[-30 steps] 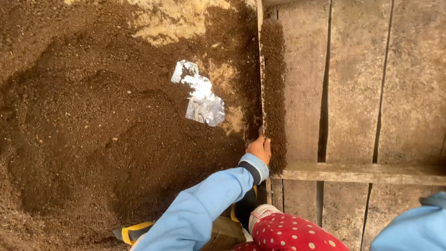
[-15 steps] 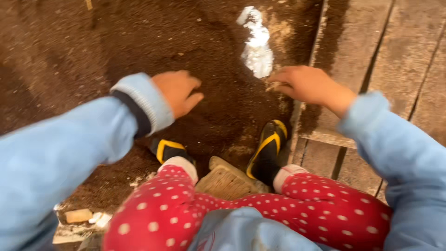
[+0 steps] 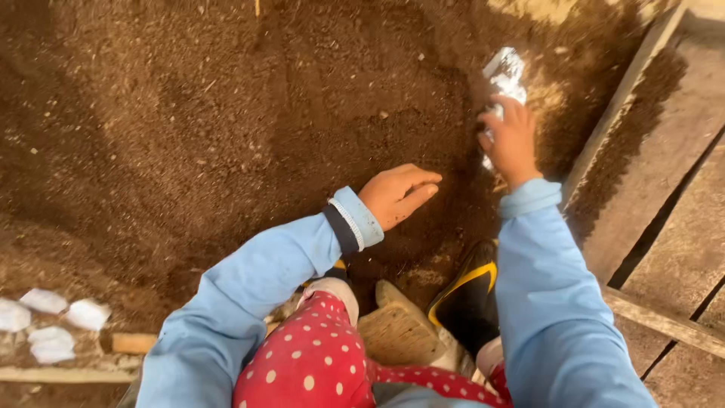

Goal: The person mixes and levels a dark brown soil-like medium by hand on a wooden surface, then opens small plastic packets and pours the contents onto the medium.

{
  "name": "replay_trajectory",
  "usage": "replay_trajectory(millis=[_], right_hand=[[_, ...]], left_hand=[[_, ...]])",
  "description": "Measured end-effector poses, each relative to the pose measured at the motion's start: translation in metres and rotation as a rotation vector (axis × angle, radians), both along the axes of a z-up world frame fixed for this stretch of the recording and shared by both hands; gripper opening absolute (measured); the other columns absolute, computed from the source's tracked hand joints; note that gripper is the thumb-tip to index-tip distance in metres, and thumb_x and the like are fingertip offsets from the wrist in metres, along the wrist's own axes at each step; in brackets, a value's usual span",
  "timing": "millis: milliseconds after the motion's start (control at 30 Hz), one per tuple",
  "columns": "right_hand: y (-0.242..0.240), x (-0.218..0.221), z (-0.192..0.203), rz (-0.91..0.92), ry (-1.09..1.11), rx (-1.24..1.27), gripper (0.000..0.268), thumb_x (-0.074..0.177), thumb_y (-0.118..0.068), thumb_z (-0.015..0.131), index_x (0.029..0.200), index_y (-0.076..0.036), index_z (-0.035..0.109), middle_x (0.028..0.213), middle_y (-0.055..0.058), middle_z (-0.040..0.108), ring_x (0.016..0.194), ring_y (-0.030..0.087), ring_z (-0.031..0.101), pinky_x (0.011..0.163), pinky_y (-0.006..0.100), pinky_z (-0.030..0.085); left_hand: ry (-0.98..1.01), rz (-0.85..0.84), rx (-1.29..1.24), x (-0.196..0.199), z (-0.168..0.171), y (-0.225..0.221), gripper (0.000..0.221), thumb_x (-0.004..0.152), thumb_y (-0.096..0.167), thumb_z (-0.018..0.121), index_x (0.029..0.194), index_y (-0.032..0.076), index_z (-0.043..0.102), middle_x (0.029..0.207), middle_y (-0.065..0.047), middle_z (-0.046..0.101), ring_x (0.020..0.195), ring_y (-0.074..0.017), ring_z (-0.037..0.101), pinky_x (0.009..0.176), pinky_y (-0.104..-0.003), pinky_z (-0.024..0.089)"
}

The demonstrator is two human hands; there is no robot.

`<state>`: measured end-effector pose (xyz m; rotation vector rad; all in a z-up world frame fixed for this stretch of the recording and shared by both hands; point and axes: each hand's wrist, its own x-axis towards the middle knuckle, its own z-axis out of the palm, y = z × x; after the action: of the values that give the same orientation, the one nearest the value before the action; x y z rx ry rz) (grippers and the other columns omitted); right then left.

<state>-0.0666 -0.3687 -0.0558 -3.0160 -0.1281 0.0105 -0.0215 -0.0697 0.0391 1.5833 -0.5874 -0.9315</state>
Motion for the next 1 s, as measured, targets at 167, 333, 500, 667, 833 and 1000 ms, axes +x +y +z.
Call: replay_trajectory(millis=[167,333,500,667,833,1000], right_hand=[[0.036,-0.001,0.063,-0.170,0.093,0.393,0.013,0.085,-0.002,0.071,0.094,-0.004,0.061,0.124,0.017,0.054,0.120,0.039,0.046,0.102,0.054,0.031],[0.123,-0.011,0.164,-0.421,0.350,1.025,0.009,0.093,-0.009,0.057,0.097,-0.002,0.057,0.105,0.017,0.057,0.102,0.032,0.056,0.093,0.046,0.043],[0.152,-0.022,0.159,-0.686,0.361,1.308,0.009,0.092,-0.010,0.055,0.094,-0.001,0.057,0.092,0.013,0.060,0.083,0.021,0.059,0.076,0.032,0.049],[0.192,-0.029,0.088,-0.888,0.230,2.297,0.027,0.095,-0.025,0.045,0.111,-0.005,0.053,0.093,0.005,0.057,0.091,0.019,0.058,0.086,0.032,0.048],[0.196,-0.016,0.092,-0.983,0.161,2.418,0.021,0.090,-0.022,0.058,0.100,-0.003,0.055,0.088,0.008,0.062,0.079,0.017,0.065,0.070,0.025,0.057],[0.201,-0.017,0.081,-1.020,0.160,2.569,0.014,0.090,-0.008,0.052,0.098,0.002,0.056,0.088,0.012,0.061,0.075,0.021,0.065,0.067,0.031,0.059]], left_hand=[[-0.088,0.043,-0.016,-0.010,-0.010,-0.015,0.041,0.097,0.035,0.050,0.133,0.015,0.049,0.119,-0.013,0.056,0.115,-0.0331,0.055,0.097,-0.049,0.046],[-0.075,0.231,0.010,-0.006,0.010,-0.013,0.048,0.084,0.029,0.070,0.120,0.014,0.042,0.112,-0.015,0.047,0.108,-0.0346,0.046,0.093,-0.046,0.040],[-0.076,0.381,-0.037,-0.004,0.015,0.005,0.011,0.081,0.020,0.070,0.080,0.010,0.067,0.069,-0.007,0.067,0.064,-0.0207,0.066,0.056,-0.030,0.053],[-0.961,0.385,0.059,0.011,0.007,0.011,0.018,0.093,0.022,0.052,0.080,0.014,0.061,0.077,0.002,0.055,0.084,-0.0197,0.055,0.065,-0.029,0.041],[-1.166,0.414,0.146,0.019,-0.002,0.012,0.034,0.094,0.035,0.048,0.068,0.014,0.047,0.065,0.000,0.042,0.064,-0.0185,0.050,0.056,-0.029,0.040],[-1.057,0.420,0.028,0.021,0.007,0.015,0.019,0.092,0.024,0.059,0.078,0.010,0.061,0.080,-0.002,0.057,0.083,-0.0216,0.059,0.067,-0.031,0.044]])
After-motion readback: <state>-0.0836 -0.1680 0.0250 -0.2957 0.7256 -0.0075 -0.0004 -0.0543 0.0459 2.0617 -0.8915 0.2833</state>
